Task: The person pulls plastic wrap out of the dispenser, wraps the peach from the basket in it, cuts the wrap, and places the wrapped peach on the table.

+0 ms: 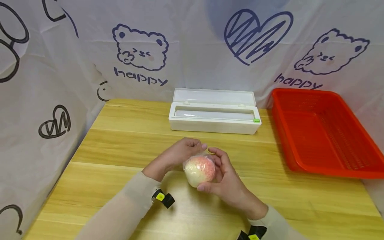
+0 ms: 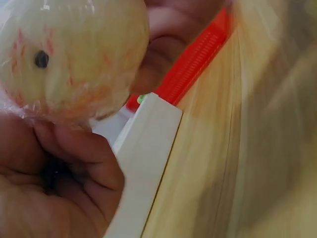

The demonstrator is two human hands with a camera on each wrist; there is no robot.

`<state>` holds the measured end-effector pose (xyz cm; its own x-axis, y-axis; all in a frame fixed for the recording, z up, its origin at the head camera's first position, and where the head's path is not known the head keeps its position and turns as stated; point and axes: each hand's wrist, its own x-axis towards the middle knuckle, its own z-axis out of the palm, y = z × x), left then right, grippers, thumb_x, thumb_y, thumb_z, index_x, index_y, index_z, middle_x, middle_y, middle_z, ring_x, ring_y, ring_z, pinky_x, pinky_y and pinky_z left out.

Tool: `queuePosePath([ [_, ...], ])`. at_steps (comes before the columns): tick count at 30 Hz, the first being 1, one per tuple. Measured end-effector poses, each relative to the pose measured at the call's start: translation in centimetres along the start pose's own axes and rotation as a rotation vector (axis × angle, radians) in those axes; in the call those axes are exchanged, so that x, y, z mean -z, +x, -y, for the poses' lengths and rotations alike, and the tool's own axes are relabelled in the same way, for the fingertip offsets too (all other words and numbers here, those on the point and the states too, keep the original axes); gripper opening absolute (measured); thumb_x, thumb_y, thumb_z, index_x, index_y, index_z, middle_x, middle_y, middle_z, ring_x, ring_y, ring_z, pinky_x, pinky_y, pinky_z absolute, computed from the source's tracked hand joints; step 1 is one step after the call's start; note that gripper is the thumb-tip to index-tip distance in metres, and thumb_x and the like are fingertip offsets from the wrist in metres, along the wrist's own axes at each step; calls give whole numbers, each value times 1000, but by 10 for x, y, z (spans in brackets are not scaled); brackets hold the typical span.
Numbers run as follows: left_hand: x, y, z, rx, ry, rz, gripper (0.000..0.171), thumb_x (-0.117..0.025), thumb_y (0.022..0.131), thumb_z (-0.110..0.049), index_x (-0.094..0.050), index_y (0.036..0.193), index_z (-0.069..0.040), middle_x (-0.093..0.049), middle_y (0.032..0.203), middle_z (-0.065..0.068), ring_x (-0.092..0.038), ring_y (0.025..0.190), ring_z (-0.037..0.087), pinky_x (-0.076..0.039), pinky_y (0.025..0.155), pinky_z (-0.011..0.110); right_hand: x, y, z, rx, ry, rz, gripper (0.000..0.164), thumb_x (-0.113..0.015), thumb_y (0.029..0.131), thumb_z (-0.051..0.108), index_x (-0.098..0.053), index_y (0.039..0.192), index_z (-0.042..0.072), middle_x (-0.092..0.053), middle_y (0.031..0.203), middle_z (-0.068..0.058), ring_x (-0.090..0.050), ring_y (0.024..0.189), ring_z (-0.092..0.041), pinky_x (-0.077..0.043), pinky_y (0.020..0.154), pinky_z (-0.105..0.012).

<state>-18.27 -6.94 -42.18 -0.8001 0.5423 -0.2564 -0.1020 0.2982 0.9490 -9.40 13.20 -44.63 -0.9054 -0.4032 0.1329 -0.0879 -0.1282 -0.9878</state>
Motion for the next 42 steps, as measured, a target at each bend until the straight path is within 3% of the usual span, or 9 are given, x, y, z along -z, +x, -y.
queuePosePath([
  [6,-3,-1,3,77,-247,100,37,-54,111,-32,-68,121,1,-71,101,8,-68,87,16,-60,72,28,1,3,-1,112,-62,38,100,-92,82,14,-23,154,-1,-34,161,-26,-48,142,-6,-40,117,-20],
  [10,0,-4,1,81,-276,166,41,-49,112,-29,-61,134,3,-72,113,13,-71,93,18,-63,77,32,3,6,-1,203,-176,96,99,-89,82,2,-21,154,0,-31,160,-25,-48,141,-7,-44,114,-21],
  [20,8,-6,-2,67,-309,180,43,-47,112,-28,-54,136,7,-65,124,21,-71,102,24,-64,86,41,13,17,3,468,-762,68,111,-99,69,6,-27,154,-1,-33,148,-21,-52,133,-30,-49,114,-35],
  [22,8,-4,0,61,-341,122,42,-48,112,-28,-59,130,8,-68,116,18,-72,97,24,-64,83,39,16,20,5,400,-728,54,111,-96,74,4,-24,158,4,-31,153,-18,-50,137,-34,-45,118,-36],
  [25,6,-3,0,14,-294,-45,41,-51,111,-31,-69,115,5,-71,98,12,-70,84,18,-63,73,33,22,23,7,208,-467,39,96,-79,92,0,-17,164,10,-24,165,-17,-40,148,-39,-38,123,-37],
  [29,-4,-4,-2,-70,-40,-317,36,-55,108,-33,-78,102,-5,-73,88,4,-64,77,15,-56,67,29,15,35,10,-49,-151,-99,61,-47,111,20,-24,166,10,-29,169,-17,-34,154,-37,-35,125,-47],
  [32,-15,-5,-6,-83,113,-450,32,-54,107,-33,-79,103,-13,-74,92,3,-63,81,16,-54,71,31,0,49,10,-135,-152,-253,56,-40,114,40,-44,158,6,-49,158,-17,-46,146,-31,-38,122,-50],
  [38,-31,-2,-11,-61,-15,-478,28,-46,109,-29,-66,102,-10,-66,97,10,-60,84,21,-53,69,32,-23,60,4,-143,-115,-503,40,-50,111,32,-73,130,5,-73,127,-13,-68,108,-19,-59,90,-31],
  [42,-35,-2,-11,-35,-119,-452,26,-45,110,-27,-62,103,-8,-65,104,13,-63,89,22,-55,70,31,-25,60,2,-141,-12,-556,35,-51,108,22,-76,124,2,-75,122,-15,-69,100,-15,-61,81,-26],
])
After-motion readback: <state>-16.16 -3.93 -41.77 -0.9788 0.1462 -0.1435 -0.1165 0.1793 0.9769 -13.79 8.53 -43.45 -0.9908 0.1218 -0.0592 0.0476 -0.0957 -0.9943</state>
